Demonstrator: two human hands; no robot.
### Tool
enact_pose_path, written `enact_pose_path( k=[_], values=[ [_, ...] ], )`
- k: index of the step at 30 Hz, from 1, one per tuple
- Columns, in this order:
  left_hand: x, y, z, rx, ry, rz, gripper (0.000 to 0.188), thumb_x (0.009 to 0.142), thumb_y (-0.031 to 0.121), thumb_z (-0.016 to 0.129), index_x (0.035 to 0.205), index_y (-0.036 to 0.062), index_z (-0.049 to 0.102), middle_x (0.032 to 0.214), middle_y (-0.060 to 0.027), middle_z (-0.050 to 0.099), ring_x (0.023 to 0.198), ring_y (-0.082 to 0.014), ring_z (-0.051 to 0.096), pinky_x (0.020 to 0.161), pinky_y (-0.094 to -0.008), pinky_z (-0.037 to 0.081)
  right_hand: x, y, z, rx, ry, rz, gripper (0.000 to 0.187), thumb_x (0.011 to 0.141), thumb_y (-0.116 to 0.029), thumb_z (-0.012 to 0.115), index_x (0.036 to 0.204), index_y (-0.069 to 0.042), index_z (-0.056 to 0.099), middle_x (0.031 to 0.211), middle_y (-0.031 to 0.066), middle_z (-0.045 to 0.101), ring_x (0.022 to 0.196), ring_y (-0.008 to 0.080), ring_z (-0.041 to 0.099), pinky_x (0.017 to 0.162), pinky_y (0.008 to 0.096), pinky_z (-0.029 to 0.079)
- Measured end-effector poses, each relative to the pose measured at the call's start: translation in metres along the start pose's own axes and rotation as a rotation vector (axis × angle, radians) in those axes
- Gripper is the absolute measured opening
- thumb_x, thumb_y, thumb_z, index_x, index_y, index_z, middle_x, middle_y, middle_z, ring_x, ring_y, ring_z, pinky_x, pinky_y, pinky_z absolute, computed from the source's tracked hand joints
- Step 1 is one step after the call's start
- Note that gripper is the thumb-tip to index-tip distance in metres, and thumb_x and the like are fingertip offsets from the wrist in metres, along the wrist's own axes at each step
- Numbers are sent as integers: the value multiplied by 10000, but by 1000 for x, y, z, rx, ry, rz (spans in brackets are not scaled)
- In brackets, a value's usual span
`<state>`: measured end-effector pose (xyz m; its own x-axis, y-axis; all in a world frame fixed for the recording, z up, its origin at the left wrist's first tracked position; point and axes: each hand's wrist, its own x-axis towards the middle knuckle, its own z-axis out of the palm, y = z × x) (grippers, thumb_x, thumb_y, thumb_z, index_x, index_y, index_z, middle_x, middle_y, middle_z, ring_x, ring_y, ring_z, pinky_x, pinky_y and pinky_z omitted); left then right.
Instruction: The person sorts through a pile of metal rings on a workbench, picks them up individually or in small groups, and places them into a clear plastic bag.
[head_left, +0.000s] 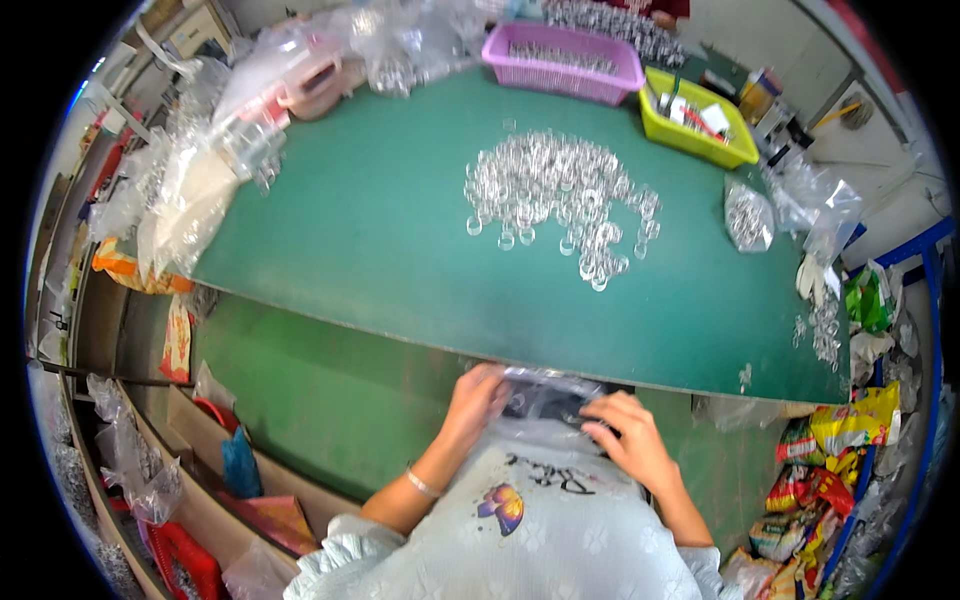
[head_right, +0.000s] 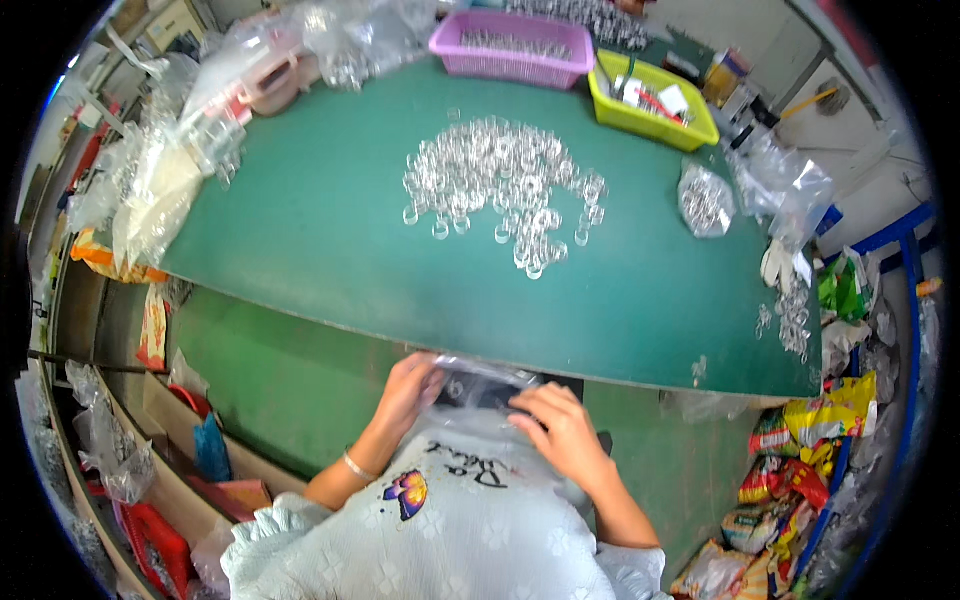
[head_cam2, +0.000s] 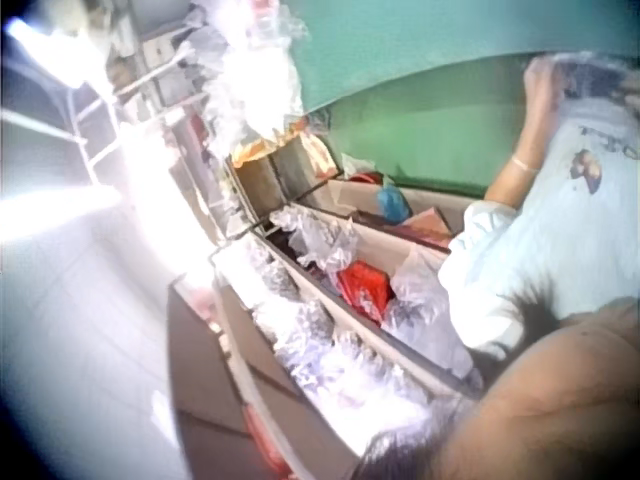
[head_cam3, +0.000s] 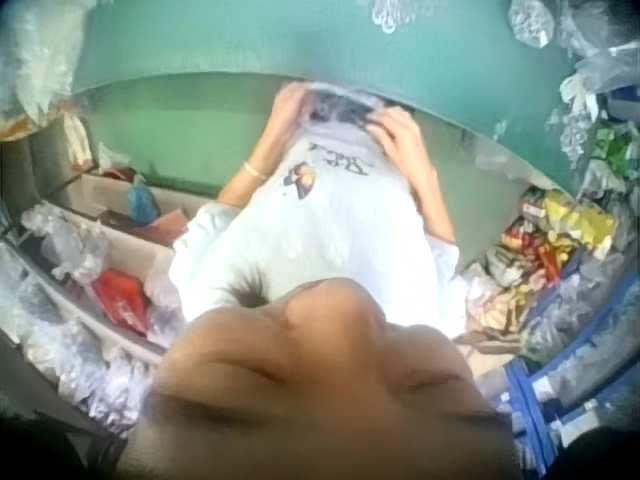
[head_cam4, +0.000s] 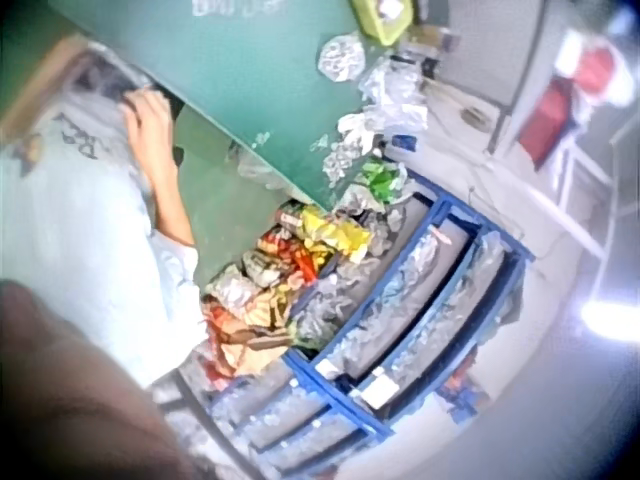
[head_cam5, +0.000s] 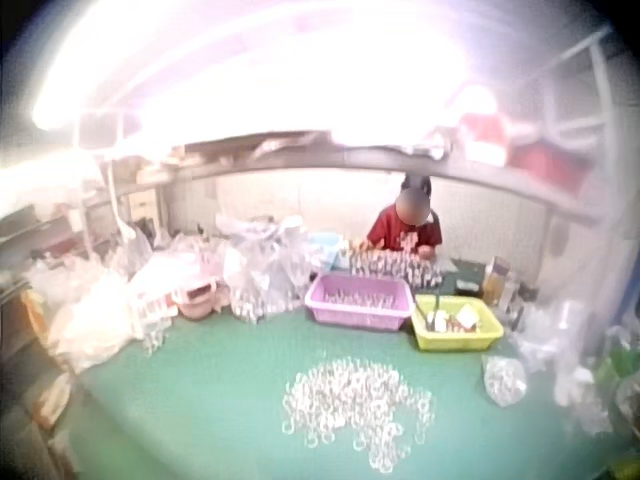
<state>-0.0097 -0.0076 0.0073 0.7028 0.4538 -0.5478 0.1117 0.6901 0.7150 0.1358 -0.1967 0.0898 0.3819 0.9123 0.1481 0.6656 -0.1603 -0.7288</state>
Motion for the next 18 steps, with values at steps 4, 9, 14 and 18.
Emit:
enact_pose_path(
  k=[4,9,14,18],
  values=[
    [-34,19,-50,-64,169,126,58,939,124,504,892,95,519,665,44,402,547,-48,358,459,-187,288,27,-10,-5,203,-10,-99,157,813,-79,688,948,-2,664,925,117,649,853,289,606,806,367,469],
    [-107,73,-97,-34,237,243,21,912,90,504,921,75,514,627,25,418,474,-46,361,394,-189,296,55,-8,-11,101,-135,-215,166,849,-120,657,972,-8,661,960,111,654,906,286,606,825,374,464],
    [-154,160,-112,-31,353,604,97,925,188,567,917,99,530,611,40,479,414,-13,386,318,-143,282,66,5,-20,36,-225,-211,209,876,-183,627,1001,-17,651,972,114,649,940,307,599,857,393,459],
    [-140,254,-118,-89,546,845,103,934,176,565,906,84,530,630,38,473,421,-18,387,307,-154,287,75,14,-26,48,-274,-177,232,882,-203,620,1021,-19,642,990,134,636,978,324,586,868,405,454]
  ],
)
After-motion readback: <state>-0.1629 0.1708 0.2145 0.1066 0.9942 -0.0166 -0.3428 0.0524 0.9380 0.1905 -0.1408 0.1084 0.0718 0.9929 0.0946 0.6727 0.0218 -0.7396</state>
